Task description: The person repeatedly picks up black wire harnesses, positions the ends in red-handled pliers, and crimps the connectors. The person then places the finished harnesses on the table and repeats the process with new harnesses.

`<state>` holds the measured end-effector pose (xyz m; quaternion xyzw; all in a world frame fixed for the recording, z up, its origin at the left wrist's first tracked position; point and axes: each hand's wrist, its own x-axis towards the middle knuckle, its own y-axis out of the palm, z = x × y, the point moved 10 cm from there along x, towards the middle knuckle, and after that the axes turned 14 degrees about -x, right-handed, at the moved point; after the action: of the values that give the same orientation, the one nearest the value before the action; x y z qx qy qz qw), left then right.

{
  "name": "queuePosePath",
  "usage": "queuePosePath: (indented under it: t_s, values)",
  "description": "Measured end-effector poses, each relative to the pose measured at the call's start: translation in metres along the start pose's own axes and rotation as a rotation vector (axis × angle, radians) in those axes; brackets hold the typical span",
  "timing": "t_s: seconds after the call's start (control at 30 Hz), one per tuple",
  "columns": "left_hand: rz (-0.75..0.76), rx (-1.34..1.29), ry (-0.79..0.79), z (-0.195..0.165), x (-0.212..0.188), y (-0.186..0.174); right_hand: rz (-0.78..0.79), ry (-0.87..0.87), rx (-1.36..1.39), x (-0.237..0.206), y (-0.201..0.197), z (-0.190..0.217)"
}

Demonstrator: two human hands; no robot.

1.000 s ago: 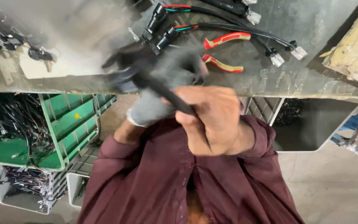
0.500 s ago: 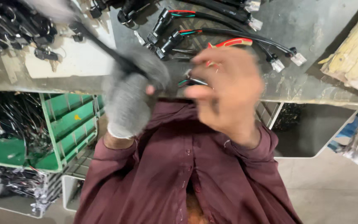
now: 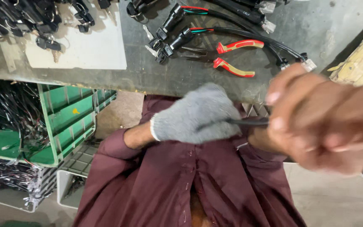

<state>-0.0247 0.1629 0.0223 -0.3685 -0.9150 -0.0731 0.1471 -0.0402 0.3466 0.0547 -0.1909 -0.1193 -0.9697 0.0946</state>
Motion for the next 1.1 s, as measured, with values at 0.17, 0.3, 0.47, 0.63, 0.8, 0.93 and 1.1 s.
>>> queuePosePath:
  t_s: [0.17,0.3,0.47,0.63,0.8,0.93,1.1]
  values:
    - [-0.178,-0.591,-0.380,0.042,-0.022,-0.029,-0.287,0.102,0.437,0.015,-0.020,-0.074]
    - [-0.388,-1.086,-0.525,0.050,-0.047,-0.043,0.084,0.202,-0.813,0.009,0.050,-0.103]
    - [-0.397,-0.086,-0.197,0.016,-0.024,-0.081,0.277,0.675,-0.597,-0.054,0.076,-0.155]
    - [-0.685,-0.314,-0.134,0.034,-0.034,-0.066,0.223,0.327,-0.673,-0.031,0.070,-0.123]
    - [-0.603,-0.087,-0.121,0.021,-0.051,-0.068,0.197,0.242,-0.673,-0.011,0.076,-0.101]
    - [-0.612,0.026,-0.225,0.019,-0.059,-0.076,0.283,0.222,-0.616,-0.017,0.078,-0.100]
    - [-0.458,0.182,-0.122,0.011,-0.036,-0.059,0.252,0.148,-0.837,-0.028,0.067,-0.103]
